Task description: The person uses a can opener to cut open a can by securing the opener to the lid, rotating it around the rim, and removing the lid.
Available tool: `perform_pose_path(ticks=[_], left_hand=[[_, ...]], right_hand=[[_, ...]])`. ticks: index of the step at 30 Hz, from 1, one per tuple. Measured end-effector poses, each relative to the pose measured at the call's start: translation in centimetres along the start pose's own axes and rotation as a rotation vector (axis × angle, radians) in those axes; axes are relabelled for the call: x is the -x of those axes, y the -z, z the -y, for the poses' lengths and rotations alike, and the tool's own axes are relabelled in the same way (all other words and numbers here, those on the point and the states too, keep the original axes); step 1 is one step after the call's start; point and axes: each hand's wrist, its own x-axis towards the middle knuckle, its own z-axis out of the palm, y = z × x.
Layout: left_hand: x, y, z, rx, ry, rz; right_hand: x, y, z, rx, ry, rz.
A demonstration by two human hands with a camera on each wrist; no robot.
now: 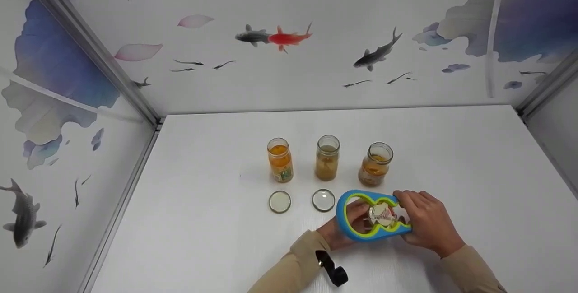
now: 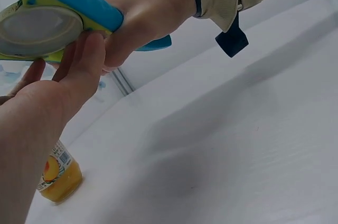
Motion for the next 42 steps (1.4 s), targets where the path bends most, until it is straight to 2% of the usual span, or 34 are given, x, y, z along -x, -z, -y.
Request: perform_pose_path(ticks=[5,9,15,18,21,27,31,35,40,42], left_hand=[[0.0,0.1,0.3,0.029,-0.038,0.025],[0.0,0.2,0.5,0.049,-0.032,0.036],[0.2,0.5,0.8,-0.004,-0.037,-0.021],[0.2,0.6,0.8,-0.026,-0.053,-0.012],[0.1,0.6,0.6,-0.051,-0.08,0.024],[-0.3,0.5,0.2,-0.22,-0.085,0.014],[-0.6,0.7,0.3,-0.36,-0.164,0.035],[-1.2,1.1,0.5,-0.467,-0.208,0.017],[-1.6,1.4,0.2,-0.604,-0.265,-0.014],[-1.7,1.4,0.0,-0.663,-0.262,-0.052]], right_hand=[[0.0,0.0,0.2,-0.038,-0.01,-0.004],[0.0,0.1,0.2,-0.063,-0.018,-0.011],[0.2,0.4,0.3,-0.054,-0.031,-0.021],[0.3,0.5,0.4,-0.051,-0.041,-0.016],[0.4,0.8,0.6,-0.048,-0.057,-0.016],[0.8,1.2,0.7,-0.059,-0.097,-0.027],[1.1,1.4,0.7,-0.064,-0.158,-0.013],[1.4,1.7,0.7,-0.064,-0.209,0.008],[1.8,2.0,0.7,-0.043,-0.269,0.004],[1.8,2.1,0.6,-0.035,-0.294,-0.005]])
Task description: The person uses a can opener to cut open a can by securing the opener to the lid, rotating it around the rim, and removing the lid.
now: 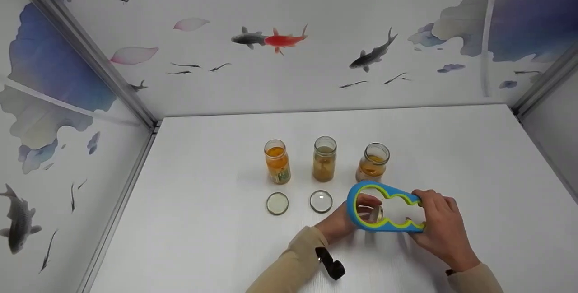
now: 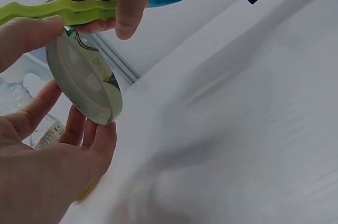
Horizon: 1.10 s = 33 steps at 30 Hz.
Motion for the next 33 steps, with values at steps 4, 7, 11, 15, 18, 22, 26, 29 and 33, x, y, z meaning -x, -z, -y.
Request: perform_pose_path(ticks=[4,7,11,15,18,22,26,29,33], left_hand=[[-0.3,-0.2,-0.3,-0.043,0.082,-0.06],[-0.4,-0.5,-0.5,-0.07,0.126,-0.078],[-0.8,-0.7,-0.5,-0.198,0.127,-0.065],[-1.4,-0.9,-0.4,-0.377,0.161,-0.056],[-2.1,-1.0,-0.4,-0.489,0.212,-0.045],[-3.0,-1.1,-0.3,-0.681,0.229,-0.022],[-3.7,-1.3,0.0,-0.889,0.191,-0.034],[-3.9,-1.4,0.3,-0.971,0.185,-0.061],[-4.0,-1.6,0.5,-0.997,0.205,-0.078]], right_hand=[[-0.1,0.3,-0.2,0.002,-0.05,-0.005],[-0.2,0.5,-0.5,0.008,-0.077,0.004],[0.0,0.8,-0.8,0.006,-0.099,0.009],[0.4,1.2,-1.4,-0.017,-0.131,0.021],[0.7,1.5,-1.9,-0.024,-0.165,0.041],[1.2,1.8,-2.4,-0.014,-0.208,0.071],[1.8,2.0,-3.0,-0.012,-0.248,0.099],[2.1,2.1,-3.3,-0.014,-0.278,0.126],[2.5,2.2,-3.6,-0.013,-0.319,0.169]])
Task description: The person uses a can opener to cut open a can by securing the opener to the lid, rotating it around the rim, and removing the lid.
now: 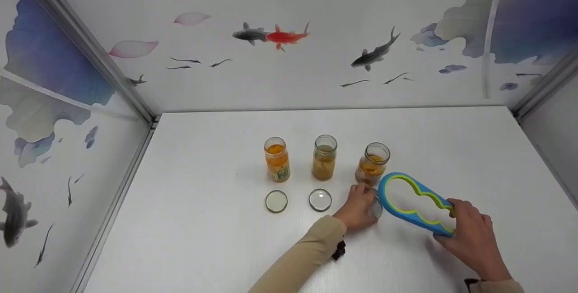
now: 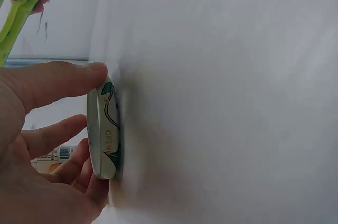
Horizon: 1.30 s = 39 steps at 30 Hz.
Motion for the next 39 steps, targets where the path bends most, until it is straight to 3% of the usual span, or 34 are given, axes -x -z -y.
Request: perform_pose_path(ticks=[8,19,29,39], left_hand=[[-0.2,-0.3,-0.3,0.019,0.015,-0.045],[0.0,-0.4,-0.2,0.021,-0.026,-0.096],[0.9,1.1,-0.6,-0.012,-0.051,-0.114],[2.1,2.1,-0.7,0.031,-0.092,-0.086]], right_hand=[[0.3,-0.2,-0.4,0.01,-0.016,0.044],[-0.2,0.0,-0.6,0.036,-0.062,0.13],[-0.6,0.0,-1.6,0.037,-0.063,0.064],[-1.3,0.3,-2.1,0.02,-0.128,0.129]])
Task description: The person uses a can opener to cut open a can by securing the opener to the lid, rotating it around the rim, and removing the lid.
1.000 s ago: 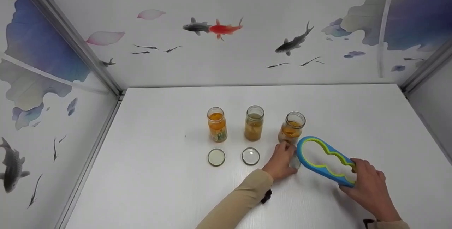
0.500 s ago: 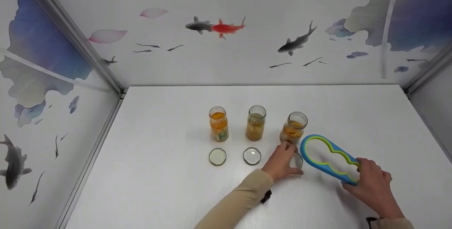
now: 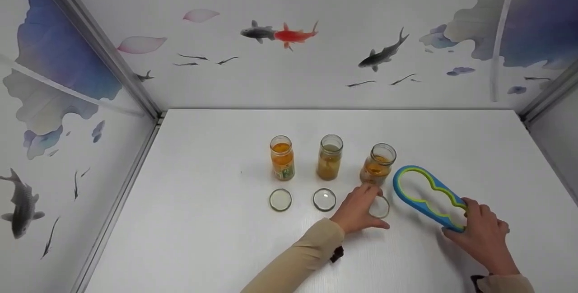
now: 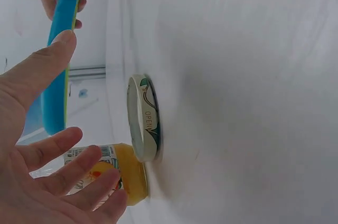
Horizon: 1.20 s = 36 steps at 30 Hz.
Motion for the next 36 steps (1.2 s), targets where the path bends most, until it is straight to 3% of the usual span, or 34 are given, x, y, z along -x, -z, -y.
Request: perform_pose_path(ticks=[4,12,19,27,36], left_hand=[[0.6,0.8,-0.1,-0.013,-0.034,-0.02],[1.8,2.1,0.1,-0.042,-0.059,-0.047],[2.9,3.0,0.6,-0.053,-0.087,-0.081],[3.7,3.4,1.1,-0.057,-0.046,-0.057],[4.6,4.1,1.9,-0.09,-0.039,-0.075]], right_hand=[[-0.4,0.1,-0.2,0.004,-0.013,0.012],[-1.6,0.4,-0.6,0.012,-0.104,0.127],[-2.3,0.2,-1.2,0.047,-0.115,0.139],[-2.6,-0.2,-1.5,0.056,-0.165,0.19],[-3.2,-0.7,-1.2,0.013,-0.194,0.241]])
